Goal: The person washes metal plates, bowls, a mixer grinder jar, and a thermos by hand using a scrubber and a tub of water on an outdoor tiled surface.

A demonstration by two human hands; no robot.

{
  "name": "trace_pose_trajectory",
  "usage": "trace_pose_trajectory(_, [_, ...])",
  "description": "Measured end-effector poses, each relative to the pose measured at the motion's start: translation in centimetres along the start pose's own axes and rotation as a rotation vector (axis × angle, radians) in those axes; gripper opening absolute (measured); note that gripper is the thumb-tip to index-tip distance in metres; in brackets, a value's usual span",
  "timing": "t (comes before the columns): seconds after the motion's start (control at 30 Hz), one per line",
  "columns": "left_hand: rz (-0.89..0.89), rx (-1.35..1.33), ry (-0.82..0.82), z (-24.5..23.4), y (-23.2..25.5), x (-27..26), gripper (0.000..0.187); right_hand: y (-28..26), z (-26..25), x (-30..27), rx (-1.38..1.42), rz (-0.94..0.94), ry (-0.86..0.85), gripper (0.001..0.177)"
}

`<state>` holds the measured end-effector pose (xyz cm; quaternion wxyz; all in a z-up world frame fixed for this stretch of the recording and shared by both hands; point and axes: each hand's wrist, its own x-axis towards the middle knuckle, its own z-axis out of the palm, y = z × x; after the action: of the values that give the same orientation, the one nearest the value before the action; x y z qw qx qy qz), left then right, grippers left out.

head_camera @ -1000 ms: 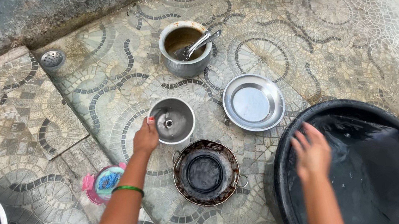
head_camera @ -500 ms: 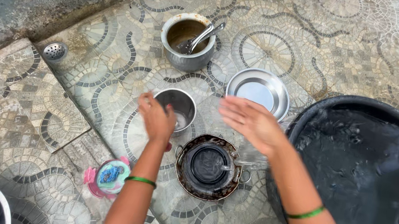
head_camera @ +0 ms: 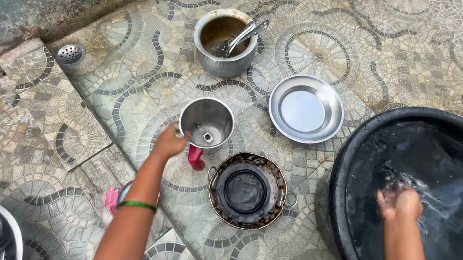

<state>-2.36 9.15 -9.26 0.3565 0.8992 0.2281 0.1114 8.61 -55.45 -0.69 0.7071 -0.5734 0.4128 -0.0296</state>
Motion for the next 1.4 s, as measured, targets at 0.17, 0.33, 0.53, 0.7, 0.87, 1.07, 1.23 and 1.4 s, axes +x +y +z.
trace_pose_trajectory(0.17, [-0.286, -0.260, -0.191, 0.3, 4.5, -4.0, 0.049, -0.7, 2.5, -3.4, 0.507, 0.069, -0.720, 0.034])
trace_pose_trajectory(0.33, [-0.289, -0.252, 0.062, 2.9, 9.8, -5.5, 0.069, -3.1, 16.3, -20.8, -0.067, -0.024, -1.227, 0.030])
trace_pose_trajectory(0.53, [-0.186, 0.137, -0.179, -2.0, 17.8, -8.7, 0.098, -0.6, 20.1, -30.2, -0.696, -0.264, -1.106, 0.036])
trace_pose_trajectory(0.7, [0.245, 0.445, -0.085, -3.0, 15.1, -9.3, 0.033, -0.4, 11.7, -23.8, -0.840, -1.402, -0.463, 0.027])
trace_pose_trajectory(0.87, [0.431, 0.386, 0.002, 0.1, 11.3, -8.6, 0.027, 0.9, 7.0, -20.4, -0.966, -1.335, -0.255, 0.042])
trace_pose_trajectory(1.07, [0.108, 0.023, 0.415, 1.0, 12.3, -6.8, 0.012, 0.7, 7.5, -20.7, -0.997, -1.279, -0.286, 0.049])
trace_pose_trajectory(1.23, [-0.496, -0.301, 0.297, 3.1, 5.0, -3.4, 0.028, 0.5, 7.3, -21.1, -0.983, -1.218, -0.300, 0.049])
trace_pose_trajectory(1.4, [-0.615, -1.155, 0.256, 5.8, 0.8, -0.2, 0.027, 0.1, 7.2, -21.3, -0.998, -1.175, -0.307, 0.050])
